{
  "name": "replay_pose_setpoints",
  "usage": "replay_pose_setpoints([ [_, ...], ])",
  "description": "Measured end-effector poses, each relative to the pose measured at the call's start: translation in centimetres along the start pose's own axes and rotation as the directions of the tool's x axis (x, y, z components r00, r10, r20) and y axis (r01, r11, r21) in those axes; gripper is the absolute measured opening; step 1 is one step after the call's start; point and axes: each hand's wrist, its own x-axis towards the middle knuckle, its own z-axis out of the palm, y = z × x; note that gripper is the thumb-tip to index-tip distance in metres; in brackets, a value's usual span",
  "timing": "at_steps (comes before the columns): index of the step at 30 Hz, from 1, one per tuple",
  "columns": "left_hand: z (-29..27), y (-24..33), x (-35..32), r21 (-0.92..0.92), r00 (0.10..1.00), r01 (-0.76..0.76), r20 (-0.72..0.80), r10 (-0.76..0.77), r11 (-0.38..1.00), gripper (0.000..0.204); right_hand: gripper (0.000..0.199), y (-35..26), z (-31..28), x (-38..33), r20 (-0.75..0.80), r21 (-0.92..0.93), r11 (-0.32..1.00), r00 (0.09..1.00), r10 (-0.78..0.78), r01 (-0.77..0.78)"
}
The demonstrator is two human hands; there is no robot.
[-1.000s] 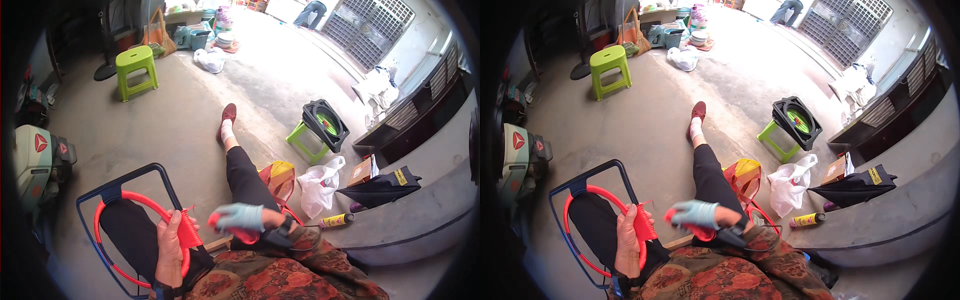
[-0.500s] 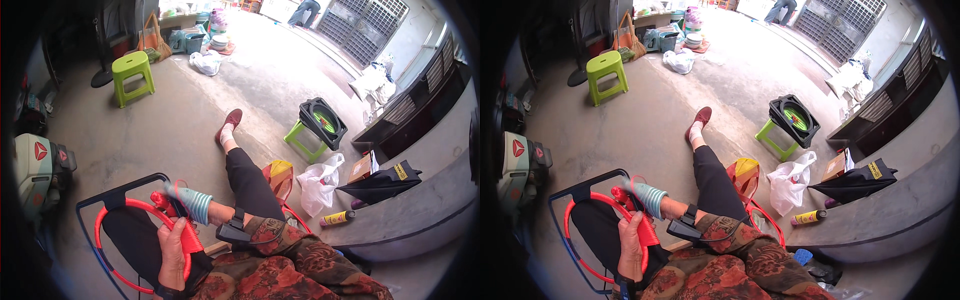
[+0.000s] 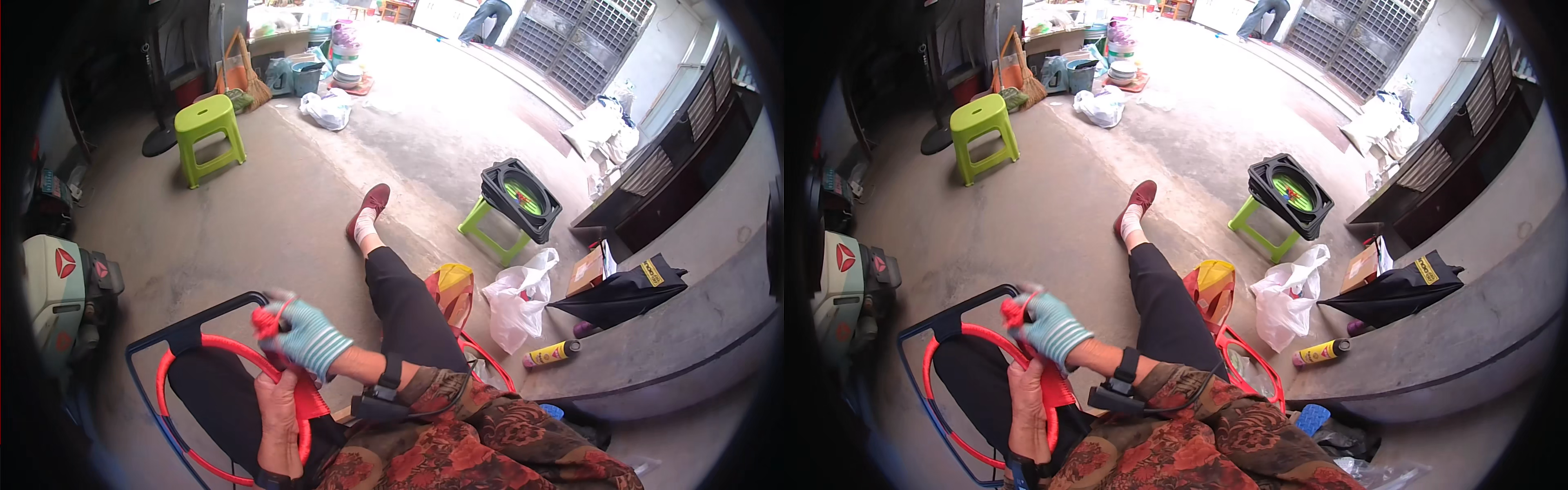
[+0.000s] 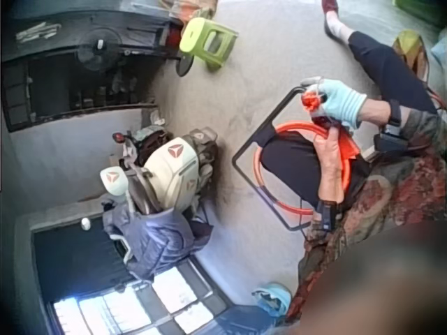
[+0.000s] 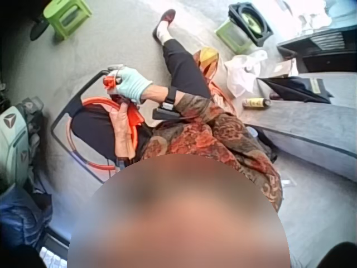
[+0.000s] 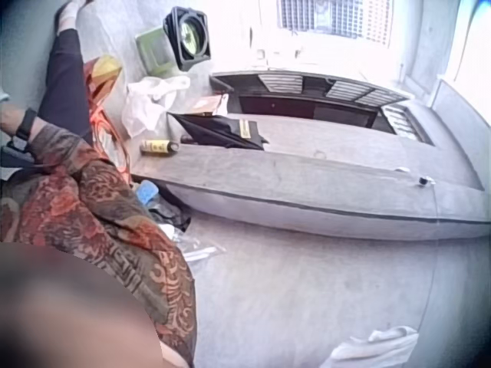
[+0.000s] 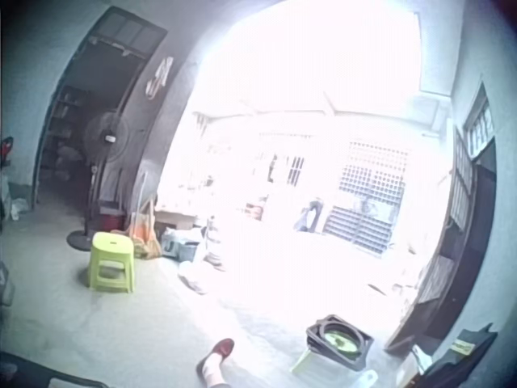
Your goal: Wrapping red cord around a plastic frame to create a woven surface.
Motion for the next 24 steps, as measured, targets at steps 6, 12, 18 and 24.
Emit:
replay_pose_setpoints([
  [6,0.1,0.8,-0.3,0.058,0.997,0.067,-0.046,-0.064,0.996,0.016,0.036,-1.0,-5.7,-1.2,0.285,-0.109,0.981,0.95,-0.124,0.161],
  [12,-0.1,0.8,-0.7,0.082,0.993,0.099,-0.067,-0.093,0.992,0.014,0.024,3.3,-11.1,-4.2,0.269,-0.218,0.973,0.954,0.135,-0.076],
  [18,-0.4,1.0,0.1,0.074,0.997,0.073,-0.04,-0.07,0.995,0.012,0.02,7.4,-14.0,-4.8,-0.03,0.998,0.069,0.968,0.249,0.013],
  [24,-0.1,0.7,-0.4,0.116,0.992,0.033,-0.123,-0.019,0.993,0.016,0.017,9.7,-15.6,-4.4,0.105,0.987,0.09,0.965,0.241,-0.13],
])
